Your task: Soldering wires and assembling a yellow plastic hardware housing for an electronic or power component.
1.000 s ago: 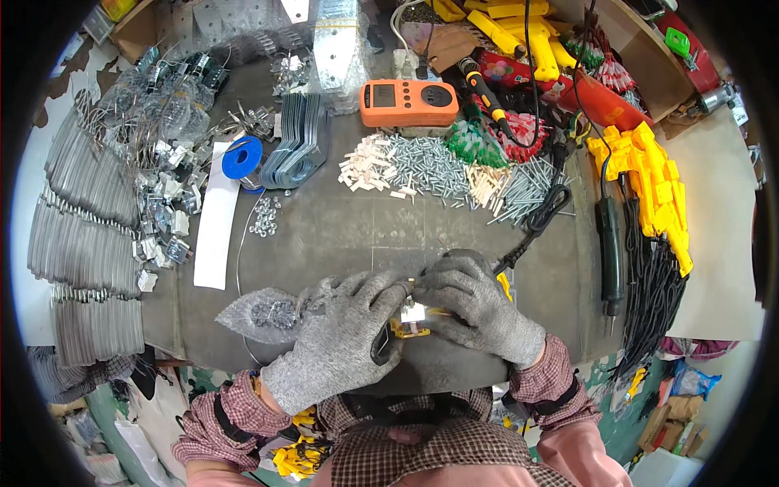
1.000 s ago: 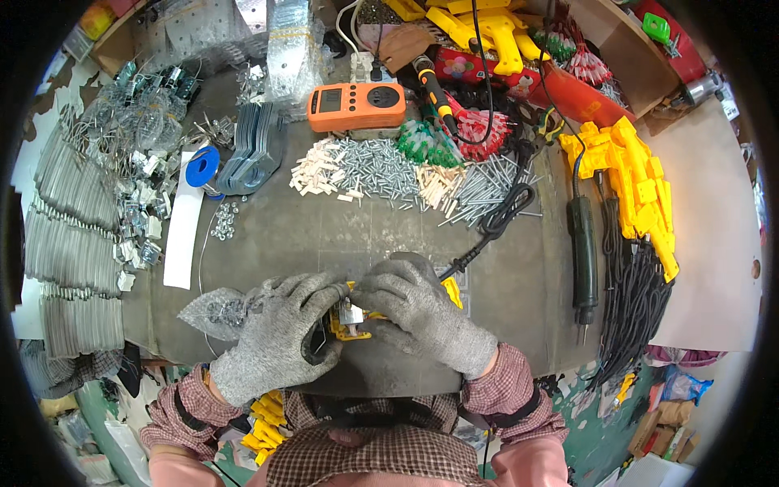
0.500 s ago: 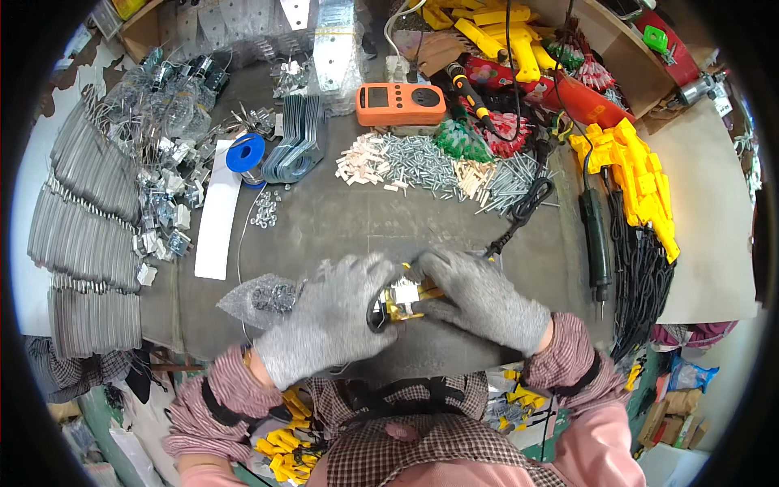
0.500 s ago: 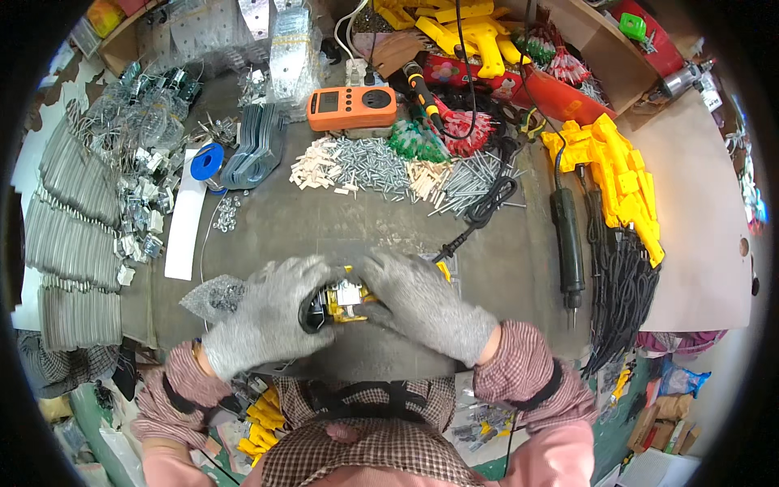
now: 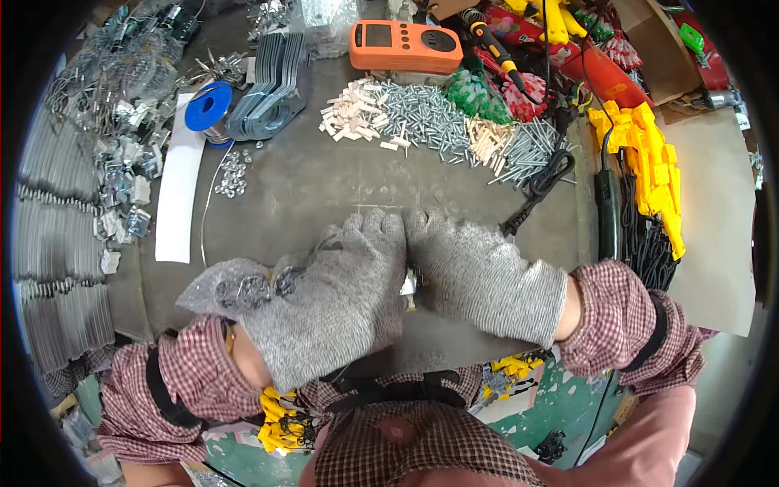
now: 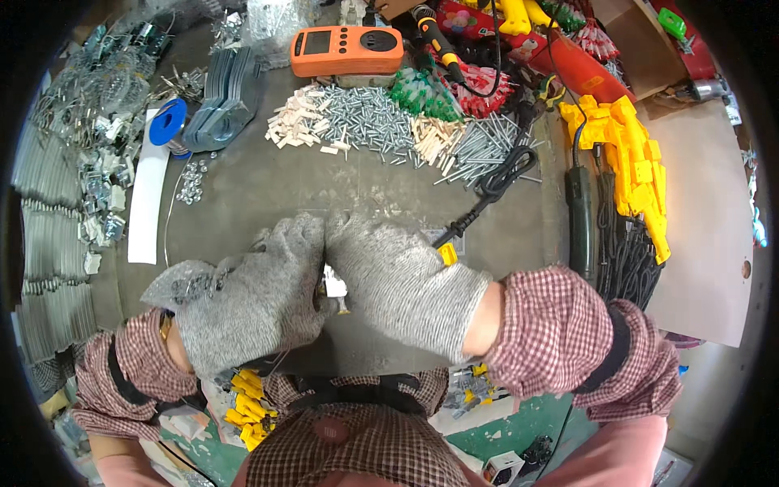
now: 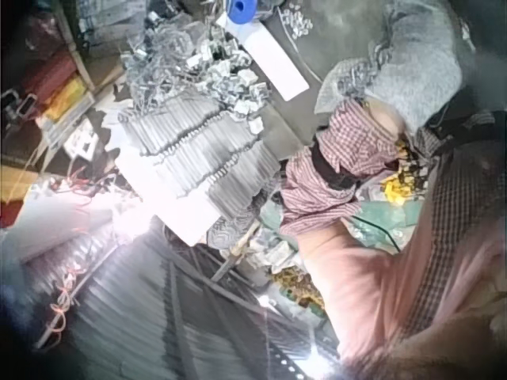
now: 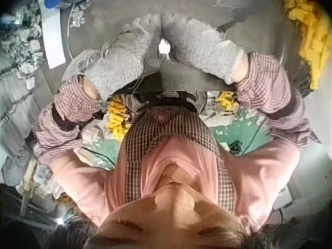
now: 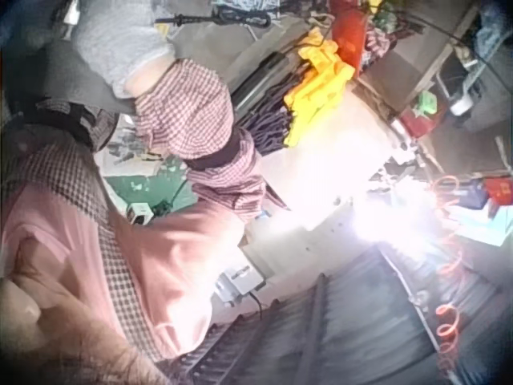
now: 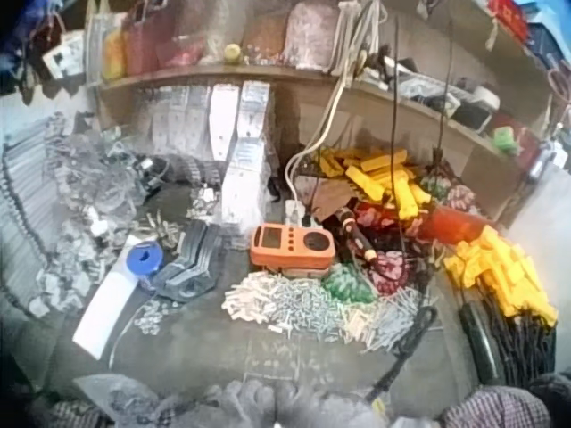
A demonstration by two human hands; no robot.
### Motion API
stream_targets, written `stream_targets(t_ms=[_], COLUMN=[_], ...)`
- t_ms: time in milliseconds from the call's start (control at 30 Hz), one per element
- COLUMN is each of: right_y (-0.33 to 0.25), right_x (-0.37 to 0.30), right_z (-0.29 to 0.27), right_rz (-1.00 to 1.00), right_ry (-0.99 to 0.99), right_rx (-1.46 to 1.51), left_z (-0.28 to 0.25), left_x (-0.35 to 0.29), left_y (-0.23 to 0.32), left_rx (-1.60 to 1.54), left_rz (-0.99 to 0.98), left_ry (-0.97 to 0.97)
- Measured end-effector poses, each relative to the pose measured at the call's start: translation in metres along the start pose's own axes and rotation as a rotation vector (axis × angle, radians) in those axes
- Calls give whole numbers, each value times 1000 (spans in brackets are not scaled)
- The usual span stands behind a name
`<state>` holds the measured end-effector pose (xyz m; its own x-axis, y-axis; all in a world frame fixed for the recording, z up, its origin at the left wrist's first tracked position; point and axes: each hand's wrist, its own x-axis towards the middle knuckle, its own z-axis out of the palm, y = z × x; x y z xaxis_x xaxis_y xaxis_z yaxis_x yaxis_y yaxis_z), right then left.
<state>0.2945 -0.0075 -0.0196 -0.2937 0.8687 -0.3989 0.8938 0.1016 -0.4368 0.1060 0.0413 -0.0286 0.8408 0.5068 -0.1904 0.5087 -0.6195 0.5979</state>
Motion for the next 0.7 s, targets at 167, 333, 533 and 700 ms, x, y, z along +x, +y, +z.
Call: stream_targets(t_ms=[167, 333, 533, 700], right_y=[3, 17, 20, 90], right_x=[1, -22, -41, -81], right_z=[2, 18, 7, -13], right_rz=[-88, -224, -174, -113], right_ry=[28, 280, 199, 518], right_rx=[0, 65, 20, 148], left_z=[8, 13, -2, -2], left_x=[-3, -2, 1, -2], left_y=[-11, -10, -1, 16], left_rx=[23, 98, 6, 352], left_rz=[63, 35, -63, 191], left_ry=[92, 185, 42, 162])
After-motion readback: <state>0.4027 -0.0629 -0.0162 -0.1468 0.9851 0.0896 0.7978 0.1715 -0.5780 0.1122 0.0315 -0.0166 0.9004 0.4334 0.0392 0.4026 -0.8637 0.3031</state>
